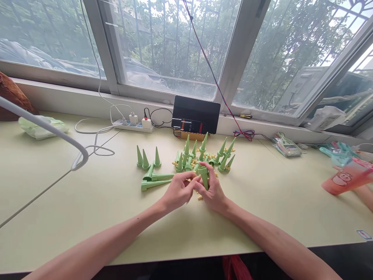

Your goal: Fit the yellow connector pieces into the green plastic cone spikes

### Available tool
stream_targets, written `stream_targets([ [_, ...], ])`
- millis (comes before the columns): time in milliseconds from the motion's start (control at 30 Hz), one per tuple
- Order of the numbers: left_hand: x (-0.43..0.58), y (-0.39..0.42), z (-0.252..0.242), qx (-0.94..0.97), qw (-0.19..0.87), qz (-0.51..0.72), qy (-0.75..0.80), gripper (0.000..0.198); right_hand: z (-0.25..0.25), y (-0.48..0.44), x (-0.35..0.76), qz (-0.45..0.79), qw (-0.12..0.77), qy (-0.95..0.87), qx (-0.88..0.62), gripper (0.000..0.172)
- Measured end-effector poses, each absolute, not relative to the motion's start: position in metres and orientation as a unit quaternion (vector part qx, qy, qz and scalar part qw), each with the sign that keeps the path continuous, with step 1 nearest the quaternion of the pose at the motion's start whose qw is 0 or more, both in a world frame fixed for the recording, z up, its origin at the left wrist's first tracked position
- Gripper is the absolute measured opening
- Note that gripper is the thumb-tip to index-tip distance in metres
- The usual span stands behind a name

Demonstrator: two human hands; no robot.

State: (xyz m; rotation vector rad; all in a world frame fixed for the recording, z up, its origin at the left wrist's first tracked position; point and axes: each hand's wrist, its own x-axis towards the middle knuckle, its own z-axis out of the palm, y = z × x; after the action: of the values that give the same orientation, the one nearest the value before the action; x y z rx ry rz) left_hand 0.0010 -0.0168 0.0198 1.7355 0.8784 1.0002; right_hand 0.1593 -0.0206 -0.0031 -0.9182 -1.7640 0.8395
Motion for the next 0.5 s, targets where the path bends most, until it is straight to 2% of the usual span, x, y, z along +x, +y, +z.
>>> stream_targets([
  [67,0.0005,-0.0168,0.0235,0.656,0.557,0.382,0.338,0.04,-0.0042,-0.0201,0.1601,0.338,0.466,-0.725,-0.377,0.058],
  [167,-0.0002,-0.0155,0.0264,0.618,0.615,0.375,0.315,0.046,-0.0041,-0.0198,0.1606,0.334,0.464,-0.731,-0.371,0.058],
  [500,-0.0009,-0.0159,0.0233,0.649,0.559,0.386,0.343,0.041,-0.0009,-0.0214,0.1596,0.333,0.465,-0.729,-0.376,0.058],
])
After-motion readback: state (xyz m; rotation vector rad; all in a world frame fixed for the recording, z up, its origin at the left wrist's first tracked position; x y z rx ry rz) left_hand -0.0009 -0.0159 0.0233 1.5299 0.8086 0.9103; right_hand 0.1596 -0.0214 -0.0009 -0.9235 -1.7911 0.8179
